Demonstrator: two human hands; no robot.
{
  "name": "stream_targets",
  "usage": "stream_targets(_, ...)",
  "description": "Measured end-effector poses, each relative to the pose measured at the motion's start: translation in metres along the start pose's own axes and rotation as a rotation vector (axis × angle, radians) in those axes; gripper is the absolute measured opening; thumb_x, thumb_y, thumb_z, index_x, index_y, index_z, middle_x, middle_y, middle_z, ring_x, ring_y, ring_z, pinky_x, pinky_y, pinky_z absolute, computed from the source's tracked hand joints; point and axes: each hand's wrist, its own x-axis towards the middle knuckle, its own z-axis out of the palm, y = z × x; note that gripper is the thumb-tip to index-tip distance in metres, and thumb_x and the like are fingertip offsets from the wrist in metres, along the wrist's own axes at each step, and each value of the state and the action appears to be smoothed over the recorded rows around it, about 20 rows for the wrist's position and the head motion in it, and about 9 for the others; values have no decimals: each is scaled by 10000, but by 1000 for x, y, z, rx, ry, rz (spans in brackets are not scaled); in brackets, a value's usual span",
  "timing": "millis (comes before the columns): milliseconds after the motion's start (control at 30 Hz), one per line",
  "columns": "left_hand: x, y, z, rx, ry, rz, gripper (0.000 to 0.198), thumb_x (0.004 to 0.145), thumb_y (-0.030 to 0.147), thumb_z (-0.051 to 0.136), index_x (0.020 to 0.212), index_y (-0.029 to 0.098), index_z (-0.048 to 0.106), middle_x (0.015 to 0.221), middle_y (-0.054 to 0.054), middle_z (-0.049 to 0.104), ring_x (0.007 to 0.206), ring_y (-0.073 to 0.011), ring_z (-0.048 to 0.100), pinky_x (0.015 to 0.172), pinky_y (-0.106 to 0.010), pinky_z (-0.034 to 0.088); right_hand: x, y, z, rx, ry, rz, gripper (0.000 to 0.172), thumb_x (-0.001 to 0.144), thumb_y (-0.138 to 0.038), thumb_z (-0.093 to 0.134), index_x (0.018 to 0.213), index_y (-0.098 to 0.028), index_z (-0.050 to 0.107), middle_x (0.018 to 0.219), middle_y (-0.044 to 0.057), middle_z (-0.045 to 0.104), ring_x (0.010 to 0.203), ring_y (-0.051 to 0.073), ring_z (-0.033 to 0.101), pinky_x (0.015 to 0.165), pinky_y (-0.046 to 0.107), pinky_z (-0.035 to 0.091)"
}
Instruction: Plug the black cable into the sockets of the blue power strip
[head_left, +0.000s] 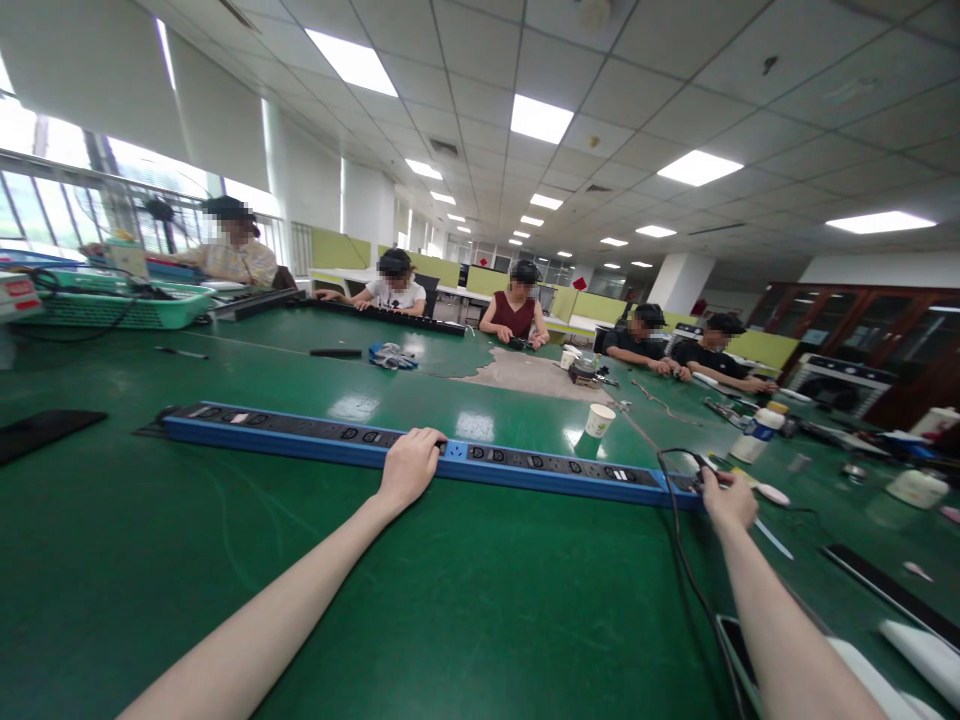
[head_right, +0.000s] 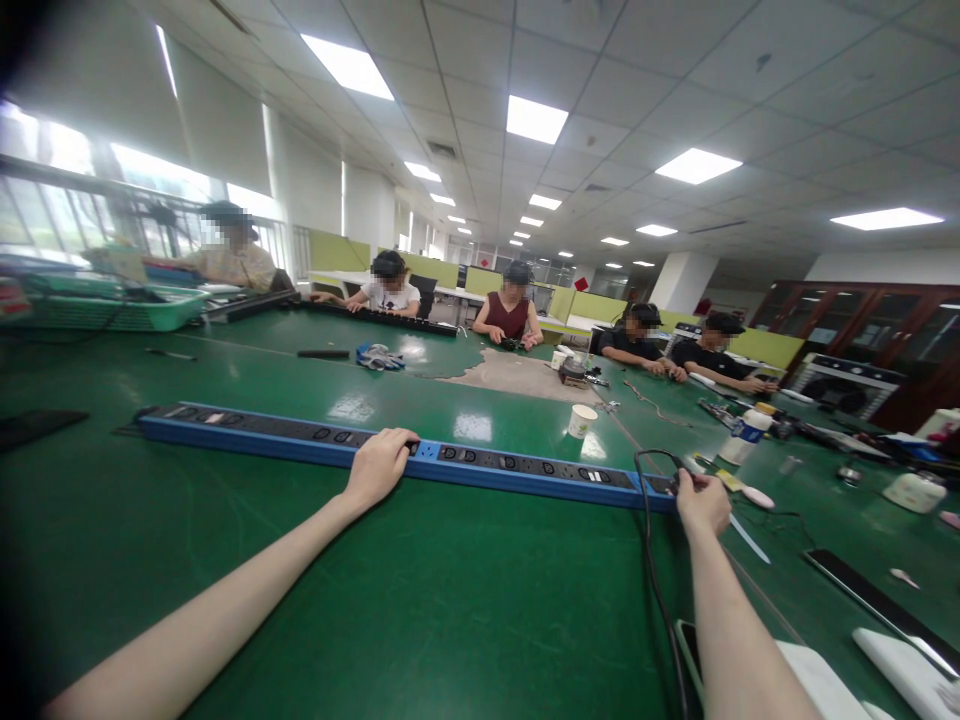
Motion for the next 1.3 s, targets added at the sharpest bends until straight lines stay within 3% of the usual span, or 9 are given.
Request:
stream_targets(500, 0, 1, 2, 9, -6, -3, 309, 974, 157, 445, 1096, 258, 711, 1124, -56, 745, 1072, -264, 641, 937, -400, 489, -8, 5, -9, 56, -6, -101, 470, 831, -580, 642, 1057, -178, 734, 986, 166, 738, 920, 337, 663, 884, 458, 499)
stream_targets(733, 0, 1, 1, -5, -8, -11, 314, 967, 155, 450, 1095, 265, 715, 1128, -62, 746, 1080, -269, 641, 951, -404, 491, -21, -10, -16, -100, -23, -127, 469, 897, -594, 565, 1079, -184, 702, 1077, 208, 687, 988, 360, 637, 855, 472, 508)
stream_targets(1000, 0, 2, -1, -8, -23, -15, 312, 969, 155, 455, 1103, 263, 714, 1138, -62, 745, 1102, -267, 640, 964, -396, 496, -10, -30, -20, -333, -107, -212, 422, 916, -563, 573, 1053, -187, 708, 1124, 219, 665, 1069, 379, 628, 885, 518, 504)
stream_targets(1167, -1, 2, -2, -2, -29, -9, 321, 969, 146, 449, 1112, 263, 711, 1149, -58, 743, 1111, -267, 636, 964, -399, 498, 4, -34, -23, -329, -207, -107, 400, 854, -551, 670, 1025, -197, 739, 1102, 233, 677, 1060, 403, 652, 871, 534, 498)
stream_targets(1300, -1, 2, -4, -1, -29, -2, 322, 970, 136, 444, 1110, 261, 706, 1147, -53, 744, 1098, -263, 638, 968, -398, 497, 8, -30, -16, -301, -161, -33, 378, 801, -515, 727, 986, -186, 751, 1125, 269, 675, 1070, 461, 658, 861, 595, 485)
